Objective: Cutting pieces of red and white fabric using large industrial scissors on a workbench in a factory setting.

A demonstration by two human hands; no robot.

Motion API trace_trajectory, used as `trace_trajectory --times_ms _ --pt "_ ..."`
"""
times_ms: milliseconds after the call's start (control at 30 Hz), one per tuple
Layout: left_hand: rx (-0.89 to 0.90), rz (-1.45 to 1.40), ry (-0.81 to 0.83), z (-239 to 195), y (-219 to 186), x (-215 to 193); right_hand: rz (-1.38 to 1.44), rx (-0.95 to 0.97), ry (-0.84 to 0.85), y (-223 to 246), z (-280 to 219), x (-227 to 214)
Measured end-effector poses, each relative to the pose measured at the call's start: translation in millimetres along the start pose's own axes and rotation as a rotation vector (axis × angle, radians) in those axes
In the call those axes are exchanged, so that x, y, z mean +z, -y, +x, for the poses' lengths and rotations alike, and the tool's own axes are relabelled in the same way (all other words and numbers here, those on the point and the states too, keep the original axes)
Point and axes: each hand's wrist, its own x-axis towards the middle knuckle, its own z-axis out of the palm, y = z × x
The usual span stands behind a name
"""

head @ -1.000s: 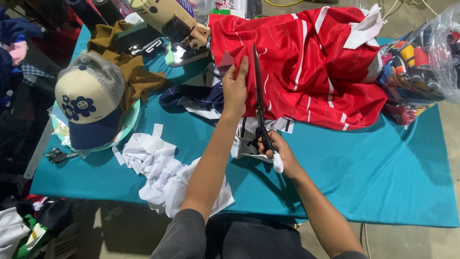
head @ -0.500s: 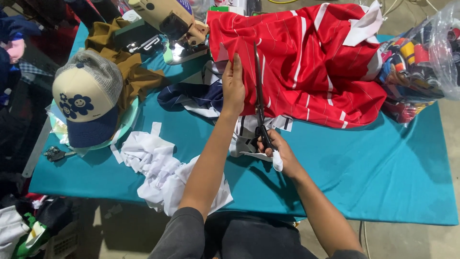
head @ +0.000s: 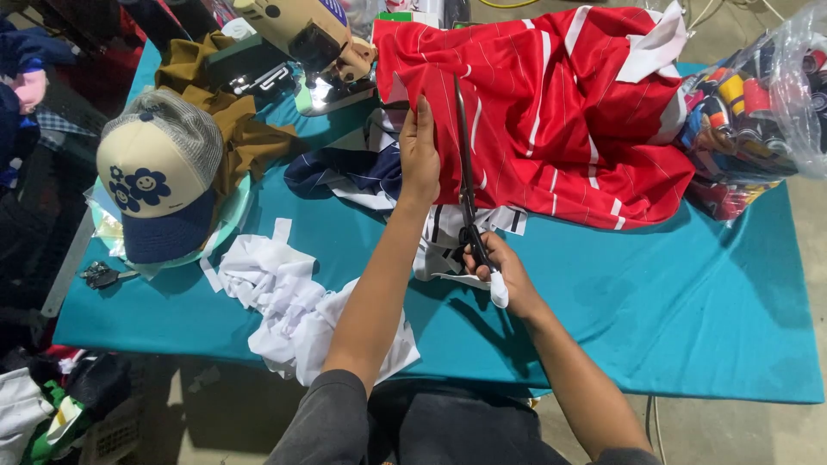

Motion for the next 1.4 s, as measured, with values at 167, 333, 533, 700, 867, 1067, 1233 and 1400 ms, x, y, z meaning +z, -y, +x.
trace_trajectory --times_ms 167,333,533,700,867,1067,1233,1400 --pt "0.013 -0.030 0.005 2 5 -1 0.008 -0.004 -0.021 -1 -3 1" --pt "-0.008 -0.058 0.019 2 0 -3 -0.040 -0.019 -0.043 6 -3 2" --pt "-0.045 -0.056 0.028 4 4 -9 -0.066 -0.013 -0.055 3 -1 1" --pt "-0.036 -0.078 0.025 0 -1 -3 -0.148 0.023 -0.102 5 -3 6" --pt "-0.039 -0.084 0.030 1 3 -5 -0.161 0.034 -0.126 7 -4 9" --pt "-0.034 -0.080 0.041 2 11 -12 -0.155 0.051 -0.149 7 -5 14" --pt "-0.028 -0.094 0.024 5 19 -16 -0.155 0.046 -0.155 1 -4 12" --pt "-0.033 -0.087 0.021 1 10 -10 -0.171 0.048 -0.171 3 -6 16"
